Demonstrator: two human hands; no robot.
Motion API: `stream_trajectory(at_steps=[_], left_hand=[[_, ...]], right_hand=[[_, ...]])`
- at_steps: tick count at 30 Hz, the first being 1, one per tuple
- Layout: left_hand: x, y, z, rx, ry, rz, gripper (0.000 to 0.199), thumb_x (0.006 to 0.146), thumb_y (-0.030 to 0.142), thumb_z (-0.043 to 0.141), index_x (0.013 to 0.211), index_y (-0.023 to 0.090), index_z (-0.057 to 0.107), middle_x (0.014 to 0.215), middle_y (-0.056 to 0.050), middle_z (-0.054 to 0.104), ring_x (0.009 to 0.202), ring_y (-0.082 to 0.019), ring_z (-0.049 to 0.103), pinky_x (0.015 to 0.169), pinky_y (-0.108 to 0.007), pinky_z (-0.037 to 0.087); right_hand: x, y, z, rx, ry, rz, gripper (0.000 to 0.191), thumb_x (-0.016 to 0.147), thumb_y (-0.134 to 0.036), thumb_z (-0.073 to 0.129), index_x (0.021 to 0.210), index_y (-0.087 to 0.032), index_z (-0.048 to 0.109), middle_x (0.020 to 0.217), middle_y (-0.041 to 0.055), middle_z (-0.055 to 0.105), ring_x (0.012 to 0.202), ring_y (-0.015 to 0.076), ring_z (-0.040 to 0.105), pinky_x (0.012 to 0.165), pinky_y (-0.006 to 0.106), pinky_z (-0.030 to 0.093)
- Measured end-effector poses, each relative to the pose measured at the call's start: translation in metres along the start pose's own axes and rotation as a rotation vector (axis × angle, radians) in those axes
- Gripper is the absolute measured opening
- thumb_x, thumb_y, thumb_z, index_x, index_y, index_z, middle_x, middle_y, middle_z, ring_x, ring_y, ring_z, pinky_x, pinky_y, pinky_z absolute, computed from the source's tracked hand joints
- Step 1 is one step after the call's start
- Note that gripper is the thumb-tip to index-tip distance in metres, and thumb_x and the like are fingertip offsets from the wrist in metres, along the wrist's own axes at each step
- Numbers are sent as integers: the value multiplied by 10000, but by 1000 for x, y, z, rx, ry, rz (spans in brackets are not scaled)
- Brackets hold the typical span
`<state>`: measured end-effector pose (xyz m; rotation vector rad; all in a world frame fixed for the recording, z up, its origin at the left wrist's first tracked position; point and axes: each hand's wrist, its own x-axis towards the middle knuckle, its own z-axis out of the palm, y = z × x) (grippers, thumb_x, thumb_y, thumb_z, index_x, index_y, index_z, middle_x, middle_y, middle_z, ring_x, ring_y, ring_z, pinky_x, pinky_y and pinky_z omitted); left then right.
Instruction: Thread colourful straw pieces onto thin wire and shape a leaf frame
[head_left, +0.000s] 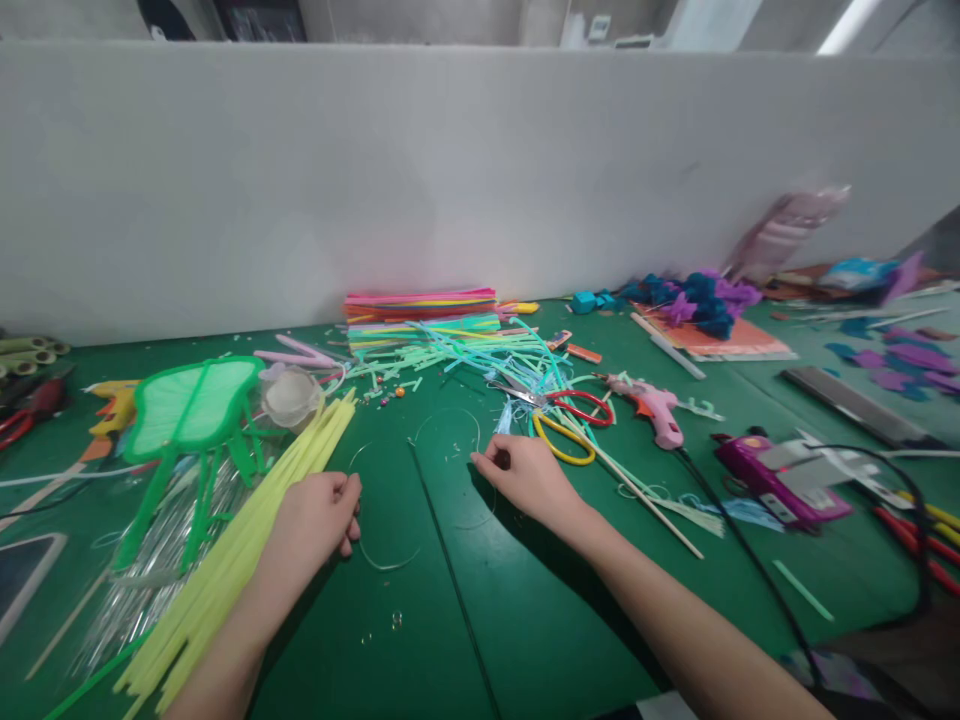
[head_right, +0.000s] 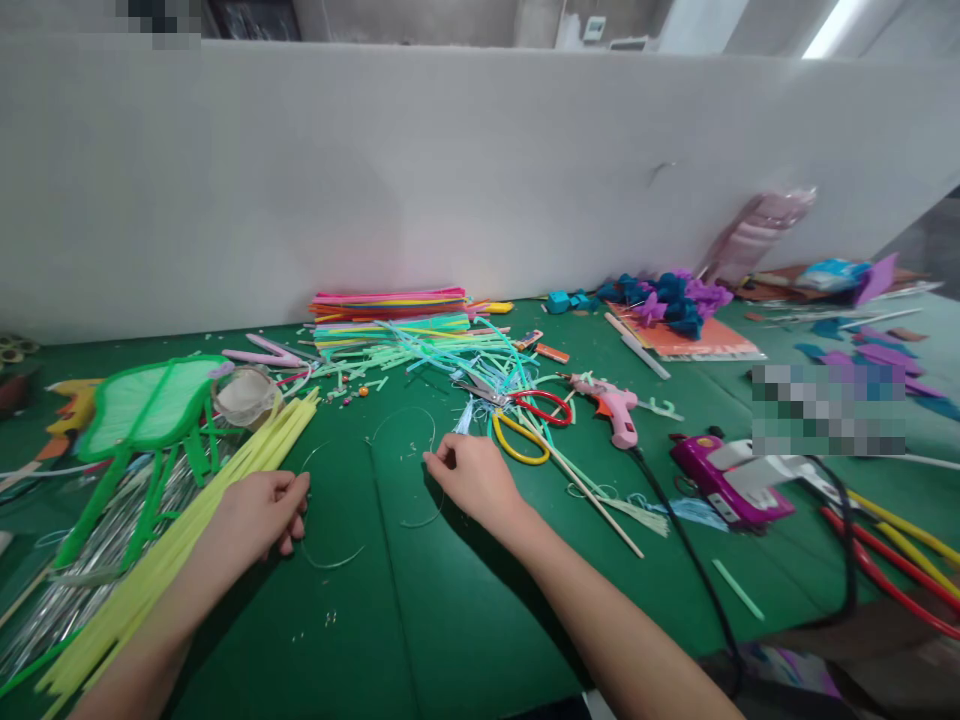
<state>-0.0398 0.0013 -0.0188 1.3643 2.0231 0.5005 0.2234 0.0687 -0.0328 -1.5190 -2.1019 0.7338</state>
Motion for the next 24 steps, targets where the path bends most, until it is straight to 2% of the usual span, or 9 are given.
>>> stream_trajectory(at_steps=[5, 8, 11, 12, 14, 16, 19, 21, 24], left_hand=[[0, -1, 0, -64, -38, -4, 424, 871, 543, 471, 596, 225, 532, 468, -22, 642, 370, -186, 594, 345, -243, 389], [0, 2, -9, -3, 69, 63, 431, 852, 583, 520, 618, 224, 561, 509, -13, 657, 444, -184, 615, 475, -265, 462], [1, 3, -14, 132, 240, 250, 461, 814, 646, 578, 966, 222, 675, 961, -80, 768, 873, -273, 716, 786, -364, 539], [2, 2, -13, 178, 252, 341, 600, 786, 676, 603, 1170, 216, 636, 1205, -117, 711, 1090, -316, 666, 921, -415, 509], [4, -2, -5, 280, 192, 540, 983, 711, 734, 653, 1486, 191, 389, 1563, -169, 397, 1420, -378, 382, 1138, -503, 329], [8, -9, 5, 388, 113, 669, 1206, 664, 783, 658, 1583, 184, 157, 1653, -182, 144, 1511, -398, 134, 1195, -553, 184], [13, -18, 18, 503, 67, 718, 1305, 641, 844, 611, 1596, 183, 15, 1659, -196, 23, 1513, -423, 24, 1187, -616, 108], [17, -23, 22, 558, 72, 694, 1308, 640, 866, 580, 1595, 180, 7, 1654, -208, 22, 1511, -427, 37, 1182, -629, 87], [21, -27, 23, 612, 64, 648, 1291, 656, 880, 539, 1595, 159, 23, 1647, -222, 56, 1515, -405, 67, 1190, -609, 91]], right_hand=[[-1, -3, 4, -35, 7, -14, 298, 891, -372, 575, 636, -219, 567, 644, 11, 646, 579, 159, 552, 568, 272, 328], [-1, -4, 3, -50, 10, -23, 310, 899, -398, 579, 647, -219, 569, 647, 14, 644, 585, 164, 551, 569, 273, 320], [-1, -4, 2, -82, 8, -25, 386, 928, -484, 540, 652, -218, 579, 625, 21, 632, 584, 174, 553, 565, 282, 319], [-1, -4, 2, -94, 10, -23, 419, 942, -514, 511, 658, -217, 590, 624, 27, 633, 591, 179, 562, 569, 286, 331], [-2, -3, 2, -108, 45, -41, 437, 959, -545, 469, 743, -209, 645, 707, 51, 677, 691, 206, 613, 631, 299, 398], [-2, -2, 2, -130, 96, -123, 445, 923, -589, 521, 1027, -189, 687, 1022, 106, 721, 1013, 273, 630, 849, 358, 459], [-3, 0, 2, -221, 20, -277, 1015, 722, -740, 666, 1517, -194, 351, 1573, 148, 357, 1486, 377, 197, 1169, 534, 214], [-2, 2, 2, -272, -109, -306, 1281, 614, -815, 682, 1593, -216, 114, 1654, 137, 137, 1524, 376, -28, 1197, 591, 70], [-1, 4, 4, -289, -222, -299, 1361, 590, -837, 671, 1596, -213, -1, 1657, 142, 111, 1525, 354, -78, 1203, 595, 11]])
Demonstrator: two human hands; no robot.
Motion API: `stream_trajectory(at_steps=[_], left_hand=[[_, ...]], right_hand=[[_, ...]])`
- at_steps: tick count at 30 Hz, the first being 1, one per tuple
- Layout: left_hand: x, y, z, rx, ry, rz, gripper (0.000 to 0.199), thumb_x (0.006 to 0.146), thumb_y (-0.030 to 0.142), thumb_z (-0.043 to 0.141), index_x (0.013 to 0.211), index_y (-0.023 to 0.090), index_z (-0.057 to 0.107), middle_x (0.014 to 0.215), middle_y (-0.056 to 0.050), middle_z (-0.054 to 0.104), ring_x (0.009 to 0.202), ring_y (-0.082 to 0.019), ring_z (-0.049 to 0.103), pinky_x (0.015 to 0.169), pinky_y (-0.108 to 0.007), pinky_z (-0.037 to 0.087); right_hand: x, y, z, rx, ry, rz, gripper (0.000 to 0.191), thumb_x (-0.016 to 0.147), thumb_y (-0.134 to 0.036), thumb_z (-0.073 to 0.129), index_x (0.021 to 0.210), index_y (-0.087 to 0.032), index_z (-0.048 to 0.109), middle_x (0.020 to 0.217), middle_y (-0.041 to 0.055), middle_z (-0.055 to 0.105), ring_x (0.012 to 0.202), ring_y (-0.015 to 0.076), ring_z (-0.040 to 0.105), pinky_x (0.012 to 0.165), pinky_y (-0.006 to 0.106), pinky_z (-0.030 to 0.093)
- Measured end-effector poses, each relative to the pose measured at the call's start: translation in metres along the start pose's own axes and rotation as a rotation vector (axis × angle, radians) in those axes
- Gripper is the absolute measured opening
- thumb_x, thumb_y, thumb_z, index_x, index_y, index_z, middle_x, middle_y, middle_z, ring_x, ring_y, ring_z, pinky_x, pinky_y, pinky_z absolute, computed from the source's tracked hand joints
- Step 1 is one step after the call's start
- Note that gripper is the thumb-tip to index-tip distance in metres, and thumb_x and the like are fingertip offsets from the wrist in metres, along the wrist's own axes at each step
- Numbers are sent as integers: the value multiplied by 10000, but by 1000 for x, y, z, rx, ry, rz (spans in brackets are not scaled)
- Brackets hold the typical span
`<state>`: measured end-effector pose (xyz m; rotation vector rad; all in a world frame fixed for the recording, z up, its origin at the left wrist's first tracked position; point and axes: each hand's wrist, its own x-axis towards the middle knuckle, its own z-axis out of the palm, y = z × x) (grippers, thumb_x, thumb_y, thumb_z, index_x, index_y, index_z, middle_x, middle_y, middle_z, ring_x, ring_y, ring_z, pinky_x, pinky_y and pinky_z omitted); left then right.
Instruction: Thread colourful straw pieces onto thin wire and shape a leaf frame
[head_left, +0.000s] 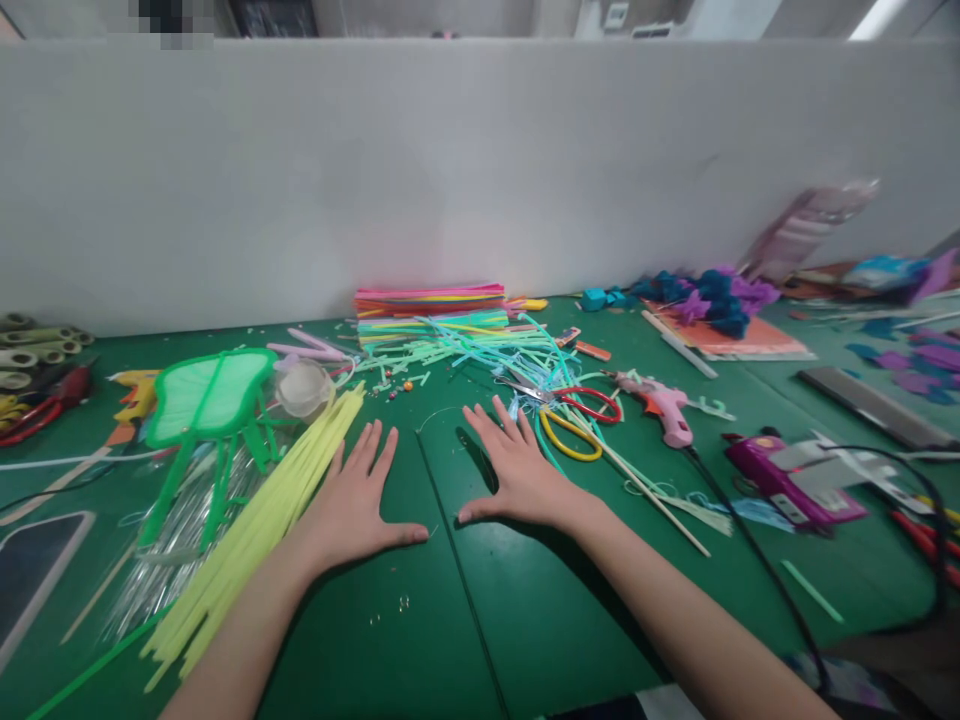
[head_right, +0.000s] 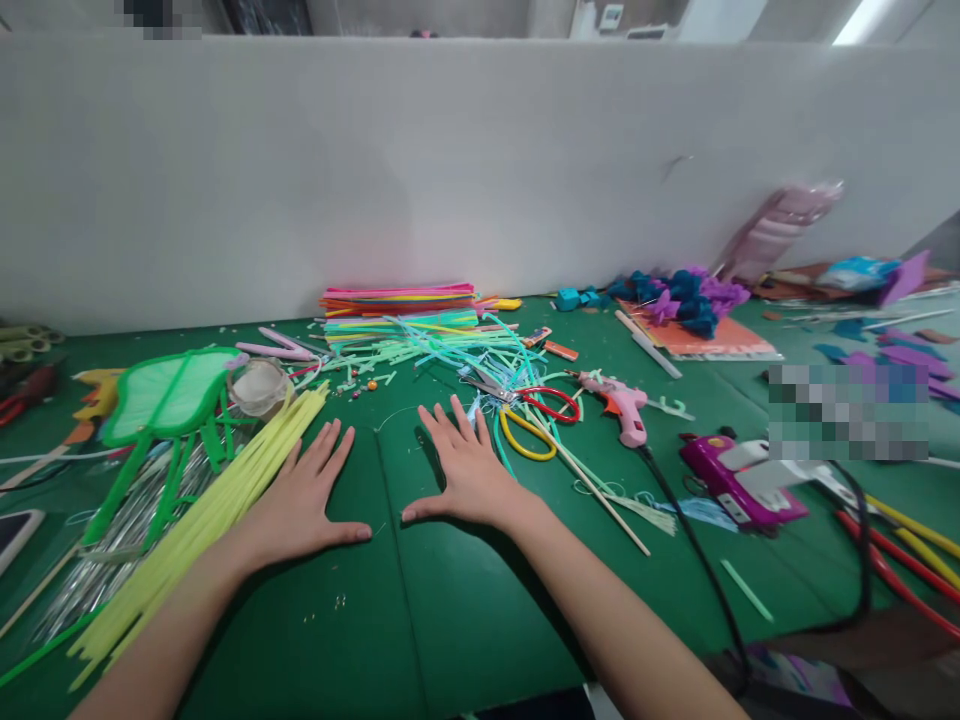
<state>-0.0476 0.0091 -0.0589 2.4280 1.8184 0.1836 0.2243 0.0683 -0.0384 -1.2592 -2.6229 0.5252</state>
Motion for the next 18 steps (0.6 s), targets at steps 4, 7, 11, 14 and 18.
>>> stream_trajectory(at_steps=[4, 7, 11, 14, 18], left_hand=[[0, -2, 1, 27, -3, -1, 1301, 650, 894, 519, 1593, 139, 34, 1643, -219, 85, 1520, -380, 72, 1200, -579, 96], [0, 0, 1, 34, 4, -3, 1324, 628, 904, 523, 1593, 133, 44, 1639, -223, 100, 1517, -391, 88, 1198, -580, 101], [-1, 2, 0, 39, -18, -41, 1356, 614, 921, 508, 1587, 100, 41, 1637, -230, 96, 1516, -397, 80, 1191, -591, 124], [-1, 4, -1, 40, -31, -54, 1358, 616, 924, 501, 1585, 90, 43, 1637, -230, 90, 1517, -397, 72, 1187, -597, 137], [-2, 4, 2, 31, 2, -55, 1346, 627, 910, 516, 1588, 101, 30, 1634, -236, 111, 1511, -408, 104, 1181, -605, 151]], right_hand=[[1, 1, 2, -3, -28, 4, 1376, 584, -845, 666, 1594, -203, -13, 1653, 129, 132, 1523, 359, -77, 1200, 610, -4], [0, -1, 3, -28, -13, 15, 1371, 572, -871, 644, 1596, -207, 19, 1648, 137, 147, 1516, 397, -62, 1183, 649, -15], [-1, -4, 6, -65, -6, 38, 1355, 564, -915, 591, 1597, -197, 86, 1647, 136, 143, 1504, 448, -36, 1163, 683, -42], [-2, -6, 8, -89, 11, 30, 1343, 570, -935, 555, 1596, -193, 106, 1643, 141, 158, 1503, 452, -38, 1155, 695, -45], [-2, -9, 9, -113, 31, 23, 1325, 577, -937, 543, 1594, -196, 127, 1632, 158, 199, 1502, 453, -43, 1142, 715, -40]])
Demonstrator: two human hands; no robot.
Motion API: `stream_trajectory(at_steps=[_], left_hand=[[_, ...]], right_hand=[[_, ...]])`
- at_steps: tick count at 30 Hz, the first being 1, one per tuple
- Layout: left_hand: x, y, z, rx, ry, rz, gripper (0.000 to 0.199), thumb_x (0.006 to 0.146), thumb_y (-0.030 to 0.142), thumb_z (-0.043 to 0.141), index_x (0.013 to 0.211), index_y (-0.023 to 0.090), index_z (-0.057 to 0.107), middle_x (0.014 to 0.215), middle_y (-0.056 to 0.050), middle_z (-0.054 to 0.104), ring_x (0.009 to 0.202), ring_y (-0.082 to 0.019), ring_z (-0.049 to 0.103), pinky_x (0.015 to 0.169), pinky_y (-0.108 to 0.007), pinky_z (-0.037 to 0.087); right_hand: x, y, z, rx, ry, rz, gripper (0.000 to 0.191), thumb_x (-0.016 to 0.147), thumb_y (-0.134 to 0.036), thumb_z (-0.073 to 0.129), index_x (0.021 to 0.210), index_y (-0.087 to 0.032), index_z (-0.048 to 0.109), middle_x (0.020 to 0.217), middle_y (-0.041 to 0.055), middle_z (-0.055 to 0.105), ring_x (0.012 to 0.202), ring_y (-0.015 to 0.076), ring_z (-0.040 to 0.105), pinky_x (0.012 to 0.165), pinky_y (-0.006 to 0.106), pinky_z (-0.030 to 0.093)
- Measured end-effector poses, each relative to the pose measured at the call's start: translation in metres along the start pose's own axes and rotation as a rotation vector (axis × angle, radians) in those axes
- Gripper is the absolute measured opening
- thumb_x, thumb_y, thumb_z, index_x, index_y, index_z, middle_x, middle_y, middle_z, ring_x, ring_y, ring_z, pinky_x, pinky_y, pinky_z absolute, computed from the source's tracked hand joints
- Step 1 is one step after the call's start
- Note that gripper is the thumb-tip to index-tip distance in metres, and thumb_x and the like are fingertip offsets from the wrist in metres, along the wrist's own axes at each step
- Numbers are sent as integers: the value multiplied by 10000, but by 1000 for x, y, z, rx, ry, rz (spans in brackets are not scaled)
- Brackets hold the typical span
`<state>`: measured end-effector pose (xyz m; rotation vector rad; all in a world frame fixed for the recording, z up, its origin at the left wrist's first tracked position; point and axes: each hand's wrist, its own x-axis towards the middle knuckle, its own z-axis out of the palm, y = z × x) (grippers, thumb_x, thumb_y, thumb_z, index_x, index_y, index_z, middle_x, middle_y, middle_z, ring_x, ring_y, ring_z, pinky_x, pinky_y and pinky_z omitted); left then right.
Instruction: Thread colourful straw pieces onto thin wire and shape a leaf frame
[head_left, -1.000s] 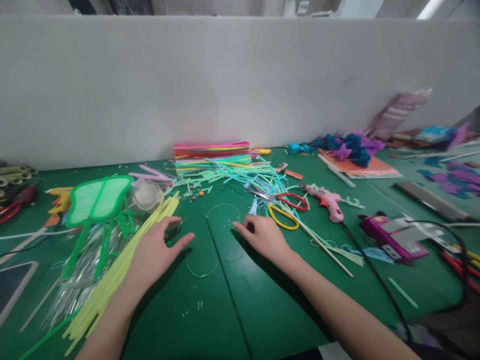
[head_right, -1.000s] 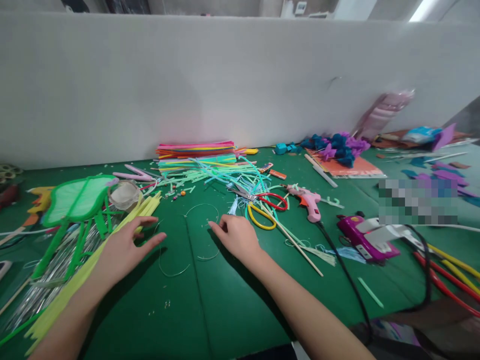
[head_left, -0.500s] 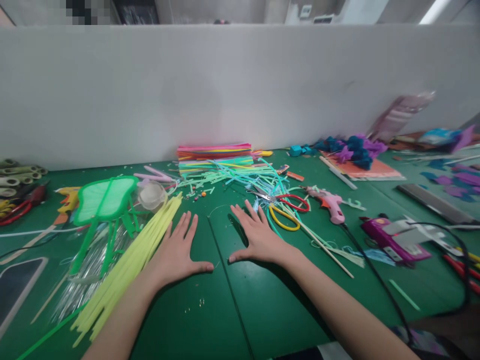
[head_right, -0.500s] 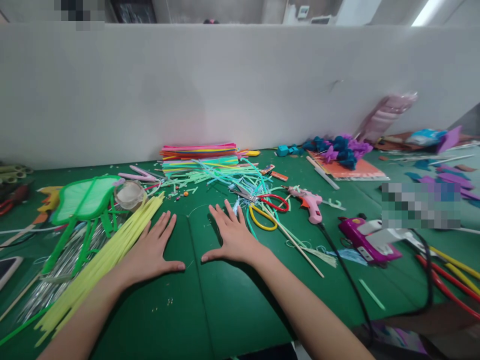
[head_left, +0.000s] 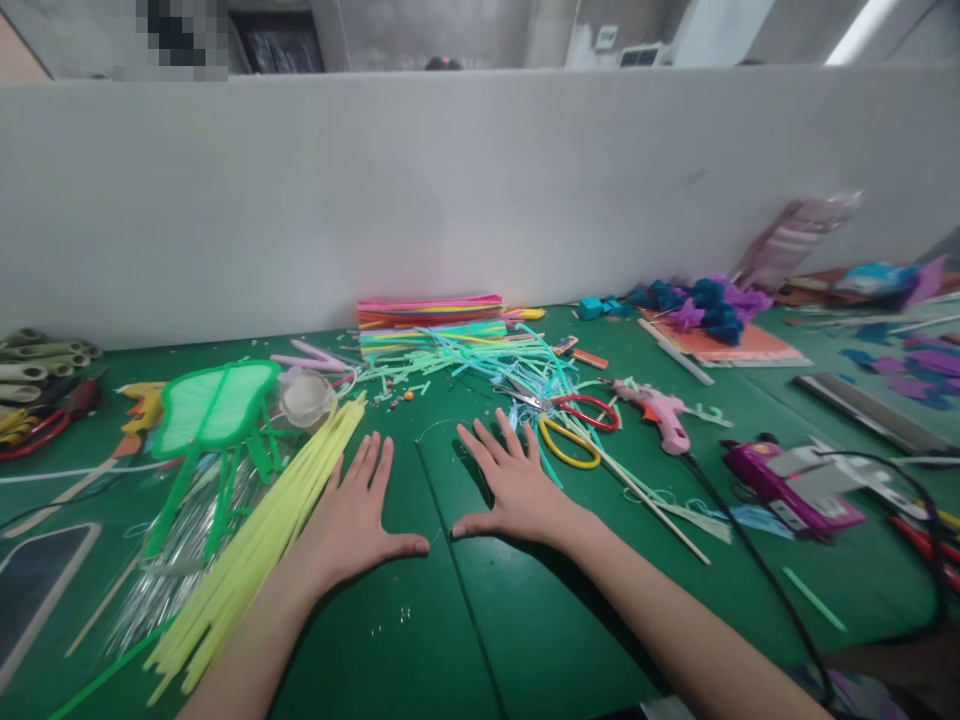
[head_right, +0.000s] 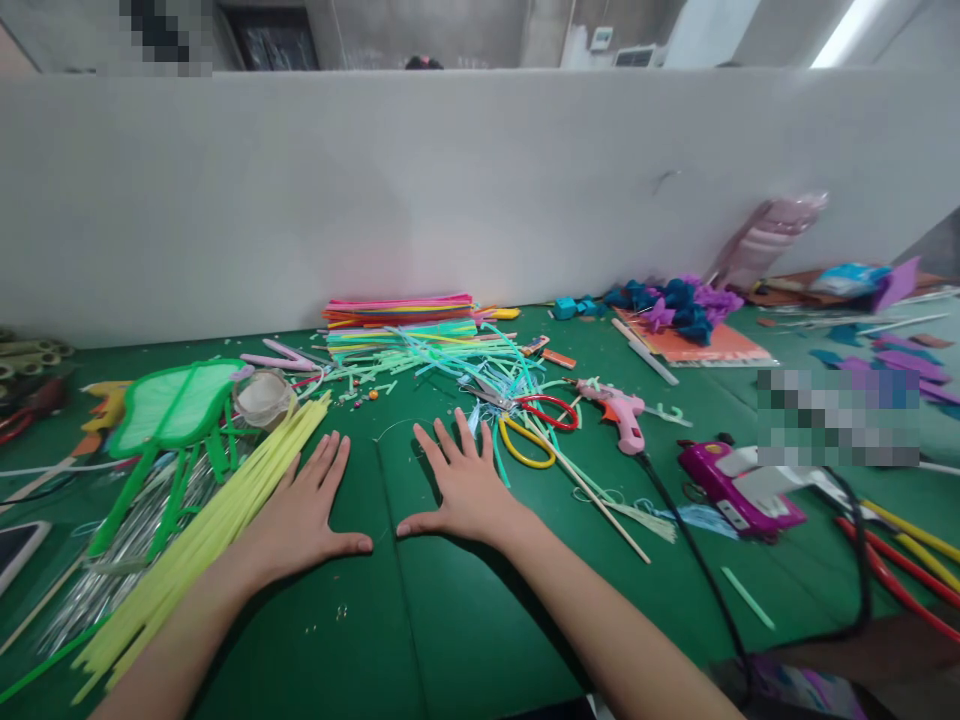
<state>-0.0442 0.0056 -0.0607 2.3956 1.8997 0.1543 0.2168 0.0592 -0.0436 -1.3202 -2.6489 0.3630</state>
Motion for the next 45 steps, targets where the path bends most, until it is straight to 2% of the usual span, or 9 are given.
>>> stream_trajectory(at_steps=[5, 12, 15, 19, 22, 25, 32, 39, 45], left_hand=[[0, 1, -4, -58, 18, -14, 1329, 635, 869, 574, 1593, 126, 28, 1629, -240, 151, 1501, -414, 150, 1187, -581, 174], [-10, -27, -50, -288, 60, -65, 1124, 744, 686, 669, 1595, 252, 77, 1656, -132, 166, 1496, -365, 219, 1192, -516, 258], [-13, -41, -59, -376, 38, -104, 901, 810, 609, 633, 1554, 279, 247, 1608, -97, 336, 1450, -328, 355, 1163, -488, 327], [-5, -42, -47, -274, 137, -93, 510, 919, 496, 505, 1341, 218, 573, 1423, -106, 580, 1364, -321, 471, 1131, -490, 367], [9, -33, -27, -110, 341, -91, 435, 958, 437, 449, 1218, 166, 670, 1232, -137, 679, 1299, -343, 480, 1122, -505, 357], [19, -26, -11, -84, 394, -116, 373, 940, 424, 495, 1125, 185, 715, 1188, -150, 658, 1244, -368, 477, 1086, -541, 364], [22, -25, -5, -160, 416, -132, 216, 910, 291, 499, 825, 180, 663, 1021, -142, 683, 1134, -356, 502, 1038, -545, 376], [25, -12, -6, -335, 455, -200, 159, 843, 198, 485, 719, 195, 583, 988, -182, 650, 1126, -381, 518, 1046, -580, 314], [21, -6, -29, -665, 517, -360, 98, 845, 297, 559, 778, 226, 557, 837, -92, 647, 1016, -335, 562, 1004, -545, 351]], right_hand=[[0, -1, -3, 12, -8, 22, 1318, 581, -924, 563, 1596, -222, 101, 1632, 159, 202, 1500, 462, -28, 1129, 729, -39], [-3, 23, -18, 160, 25, 98, 1358, 551, -791, 742, 1592, -265, 45, 1633, 132, 223, 1516, 399, -60, 1173, 650, 12], [-3, 29, -21, 213, 49, 108, 1291, 573, -751, 762, 1579, -278, 105, 1628, 124, 237, 1524, 375, -42, 1191, 605, 53], [-2, 24, -19, 222, 90, 116, 1050, 701, -699, 713, 1543, -278, 247, 1596, 115, 313, 1524, 377, 32, 1185, 596, 113], [-1, 16, -12, 216, 146, 119, 737, 867, -596, 599, 1483, -254, 381, 1529, 97, 436, 1507, 368, 137, 1168, 567, 208], [1, 12, -2, 169, 204, 114, 574, 926, -517, 551, 1418, -230, 478, 1469, 93, 511, 1475, 376, 204, 1142, 556, 263], [16, 7, 10, 31, 354, 261, 364, 903, -443, 633, 1158, -185, 672, 1304, 116, 611, 1267, 368, 419, 1010, 507, 359], [25, -6, 0, -132, 340, 439, 260, 920, -350, 588, 977, -121, 696, 1093, 175, 625, 1069, 357, 491, 836, 449, 374], [20, -3, -8, 350, 389, 488, 132, 852, -192, 573, 756, -132, 641, 1065, 218, 607, 1164, 393, 434, 909, 488, 330]])
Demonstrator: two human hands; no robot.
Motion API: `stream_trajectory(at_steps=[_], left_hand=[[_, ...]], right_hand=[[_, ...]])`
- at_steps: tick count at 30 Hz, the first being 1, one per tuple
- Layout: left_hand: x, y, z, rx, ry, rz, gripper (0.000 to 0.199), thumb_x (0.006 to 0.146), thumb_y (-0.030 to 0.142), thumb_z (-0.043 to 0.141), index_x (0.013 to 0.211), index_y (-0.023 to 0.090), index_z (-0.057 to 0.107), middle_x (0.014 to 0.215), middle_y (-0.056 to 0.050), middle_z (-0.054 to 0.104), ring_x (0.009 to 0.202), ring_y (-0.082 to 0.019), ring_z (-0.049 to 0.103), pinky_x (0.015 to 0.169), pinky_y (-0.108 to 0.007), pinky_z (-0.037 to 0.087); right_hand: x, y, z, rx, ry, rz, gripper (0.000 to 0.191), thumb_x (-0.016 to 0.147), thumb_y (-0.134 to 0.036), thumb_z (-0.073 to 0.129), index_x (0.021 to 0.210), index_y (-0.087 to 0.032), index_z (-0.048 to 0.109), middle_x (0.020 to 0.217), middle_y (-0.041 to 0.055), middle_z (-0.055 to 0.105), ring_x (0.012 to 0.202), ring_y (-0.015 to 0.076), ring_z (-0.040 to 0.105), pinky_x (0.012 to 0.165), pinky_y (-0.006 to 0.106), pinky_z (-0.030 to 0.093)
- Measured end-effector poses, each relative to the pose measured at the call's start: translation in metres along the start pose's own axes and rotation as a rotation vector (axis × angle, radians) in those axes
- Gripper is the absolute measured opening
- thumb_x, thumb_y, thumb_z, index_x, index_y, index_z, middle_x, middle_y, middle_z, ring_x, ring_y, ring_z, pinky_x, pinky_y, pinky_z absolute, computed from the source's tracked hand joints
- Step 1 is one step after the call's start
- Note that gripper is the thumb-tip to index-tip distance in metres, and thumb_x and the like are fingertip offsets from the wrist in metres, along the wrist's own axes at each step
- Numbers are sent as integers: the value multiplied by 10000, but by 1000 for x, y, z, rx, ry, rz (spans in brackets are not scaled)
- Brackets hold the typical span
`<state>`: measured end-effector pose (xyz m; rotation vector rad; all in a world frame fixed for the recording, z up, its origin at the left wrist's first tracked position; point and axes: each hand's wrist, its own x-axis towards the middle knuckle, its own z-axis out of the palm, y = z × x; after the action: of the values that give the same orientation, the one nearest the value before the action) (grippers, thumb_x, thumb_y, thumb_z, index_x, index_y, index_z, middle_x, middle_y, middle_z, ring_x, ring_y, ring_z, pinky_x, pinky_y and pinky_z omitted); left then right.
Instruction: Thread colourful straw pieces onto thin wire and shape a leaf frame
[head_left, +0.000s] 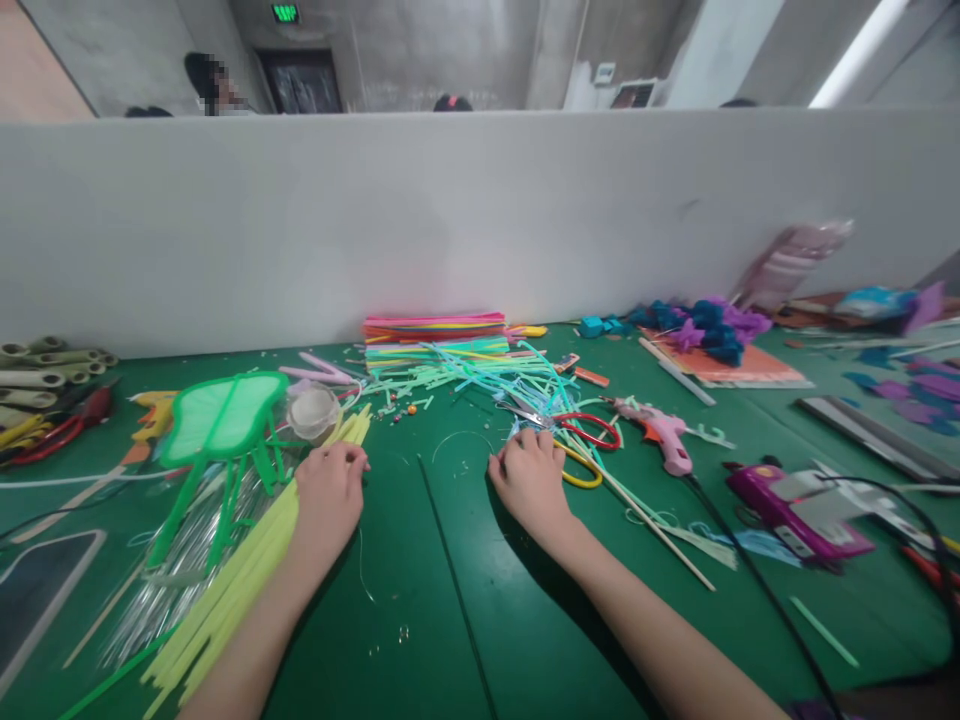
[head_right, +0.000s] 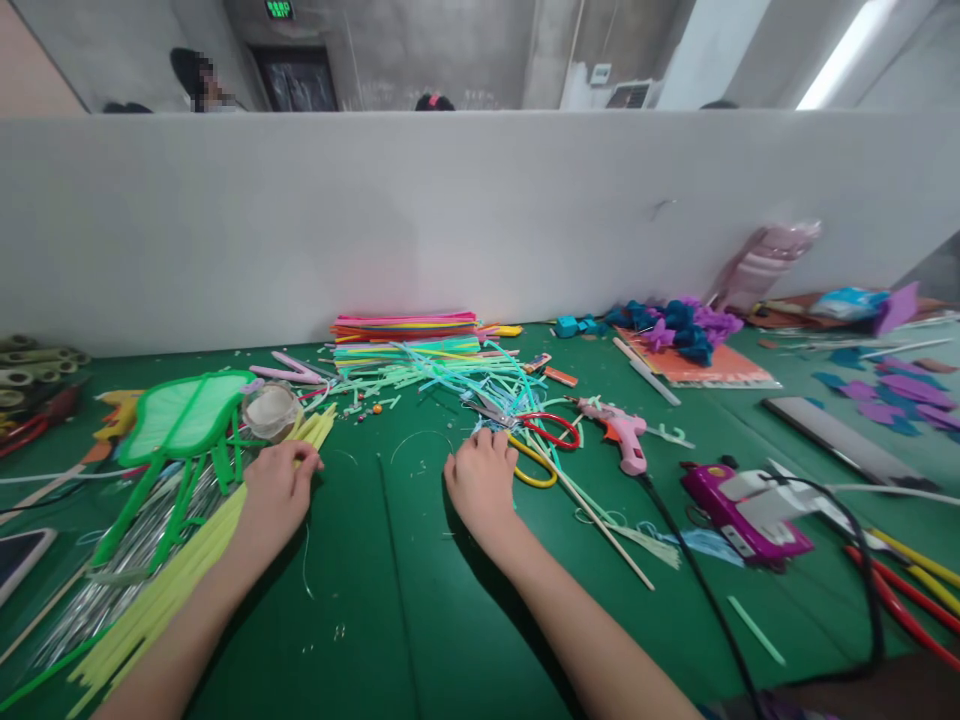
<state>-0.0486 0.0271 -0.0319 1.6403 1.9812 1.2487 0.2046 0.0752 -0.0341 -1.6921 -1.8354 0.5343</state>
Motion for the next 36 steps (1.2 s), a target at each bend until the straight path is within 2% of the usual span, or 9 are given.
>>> stream_trajectory(at_steps=[2, 4, 7, 10, 13, 15, 23, 30, 36], left_hand=[[0, 5, -9, -155, -13, -98, 140, 854, 361, 585, 861, 225, 553, 741, -42, 627, 832, -267, 598, 889, -460, 453], [-1, 9, -16, -334, -66, -199, 237, 849, 410, 605, 966, 210, 555, 708, -9, 607, 694, -207, 599, 738, -371, 510], [0, 12, -25, -568, -150, -332, 302, 821, 386, 638, 1025, 172, 573, 718, 7, 582, 566, -136, 567, 542, -264, 495], [1, 15, -30, -724, -169, -435, 202, 833, 257, 639, 999, 146, 607, 736, 1, 594, 532, -89, 564, 484, -197, 487], [2, 18, -30, -926, -127, -591, 121, 875, 126, 602, 983, 119, 655, 759, -23, 652, 553, -80, 622, 517, -178, 550], [3, 19, -29, -1032, -96, -662, 137, 906, 89, 565, 975, 101, 683, 790, -46, 695, 577, -89, 661, 542, -178, 582], [-4, 20, -29, -1005, -401, -621, 250, 980, 182, 505, 1088, 76, 703, 974, -163, 768, 780, -217, 757, 690, -297, 644], [-3, 28, -31, -1146, -294, -703, 258, 989, 109, 441, 946, 103, 695, 825, -120, 782, 699, -184, 760, 675, -287, 646], [-12, 40, -19, -1313, -315, -660, 215, 984, 148, 489, 1068, 120, 684, 1194, -147, 728, 1090, -236, 707, 928, -367, 605]], right_hand=[[4, 2, -3, 140, -48, 24, 159, 865, -230, 556, 740, -155, 618, 951, 171, 636, 1044, 328, 520, 846, 430, 382], [9, 4, -7, 267, -139, 43, 236, 905, -338, 527, 775, -166, 623, 807, 102, 645, 782, 225, 566, 696, 345, 419], [13, 5, -16, 465, -294, 58, 401, 923, -509, 488, 920, -157, 680, 738, 41, 637, 520, 114, 437, 494, 259, 353], [12, 5, -23, 880, -415, 148, 454, 848, -549, 626, 1079, -166, 705, 768, 17, 632, 506, 64, 391, 444, 203, 296], [7, 1, -25, 1313, -486, 301, 430, 719, -474, 817, 1036, -194, 737, 799, 4, 665, 597, 53, 504, 511, 166, 380], [3, -3, -25, 1387, -499, 312, 366, 711, -443, 841, 978, -209, 753, 840, 6, 702, 686, 69, 583, 600, 174, 452], [-13, -15, -20, 1267, -480, 47, 240, 810, -430, 769, 945, -231, 769, 830, 21, 752, 726, 87, 636, 673, 205, 462], [-27, -24, -18, 995, -358, -186, 209, 870, -400, 699, 954, -223, 769, 765, 18, 735, 700, 128, 650, 674, 256, 490], [-42, -28, -10, 557, -68, -658, 159, 946, -235, 609, 1026, -225, 746, 810, 18, 748, 745, 144, 618, 729, 298, 475]])
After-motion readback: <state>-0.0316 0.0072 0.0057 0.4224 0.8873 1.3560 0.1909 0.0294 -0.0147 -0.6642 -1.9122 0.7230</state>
